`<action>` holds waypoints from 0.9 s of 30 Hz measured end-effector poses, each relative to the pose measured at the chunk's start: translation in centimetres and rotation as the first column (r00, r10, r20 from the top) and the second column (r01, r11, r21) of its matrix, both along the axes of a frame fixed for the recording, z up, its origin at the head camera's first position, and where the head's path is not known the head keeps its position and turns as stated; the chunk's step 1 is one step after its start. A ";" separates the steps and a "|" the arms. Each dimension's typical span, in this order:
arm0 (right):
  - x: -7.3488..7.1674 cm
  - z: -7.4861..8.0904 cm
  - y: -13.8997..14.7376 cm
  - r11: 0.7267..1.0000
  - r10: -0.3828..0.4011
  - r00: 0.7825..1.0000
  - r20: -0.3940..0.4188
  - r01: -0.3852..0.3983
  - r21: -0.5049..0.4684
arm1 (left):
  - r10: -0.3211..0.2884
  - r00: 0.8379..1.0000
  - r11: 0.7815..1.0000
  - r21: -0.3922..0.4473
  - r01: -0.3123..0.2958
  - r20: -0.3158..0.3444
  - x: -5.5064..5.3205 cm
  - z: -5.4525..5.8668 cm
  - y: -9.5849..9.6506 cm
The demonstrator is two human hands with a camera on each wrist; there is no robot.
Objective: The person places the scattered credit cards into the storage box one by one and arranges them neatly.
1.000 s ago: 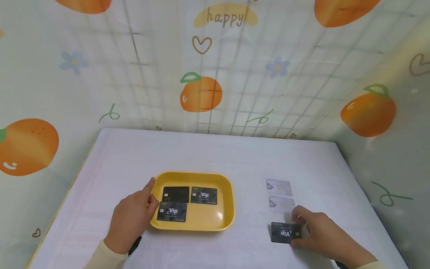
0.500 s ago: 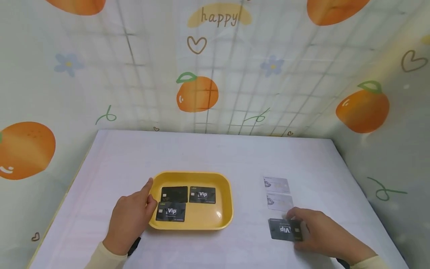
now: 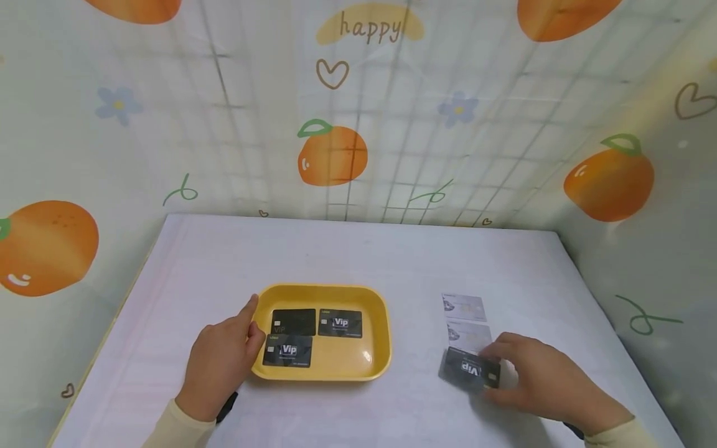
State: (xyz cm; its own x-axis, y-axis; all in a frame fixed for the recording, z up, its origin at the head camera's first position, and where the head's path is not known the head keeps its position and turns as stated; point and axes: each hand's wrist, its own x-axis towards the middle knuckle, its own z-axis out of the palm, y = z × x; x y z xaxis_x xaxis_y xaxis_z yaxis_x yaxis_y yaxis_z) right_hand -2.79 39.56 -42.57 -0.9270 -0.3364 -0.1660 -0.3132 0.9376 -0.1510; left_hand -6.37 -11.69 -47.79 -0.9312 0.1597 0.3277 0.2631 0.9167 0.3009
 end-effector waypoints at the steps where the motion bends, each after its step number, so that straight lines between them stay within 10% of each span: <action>1: -0.1 0.4 -0.3 1.000 0.011 1.000 -0.026 -0.012 -0.001 | 0.002 1.000 1.000 -0.001 -0.002 0.004 0.0 0.0 0.0; 12: -2.5 4.6 -4.7 0.987 0.145 0.949 -0.281 -0.159 -0.027 | -0.001 1.000 1.000 0.003 0.001 -0.026 -0.1 -0.3 -0.1; 27: -7.1 5.5 -15.3 0.896 0.440 0.869 -0.224 -0.443 0.041 | -0.014 0.999 1.000 0.010 0.014 -0.032 -0.5 -0.2 -0.5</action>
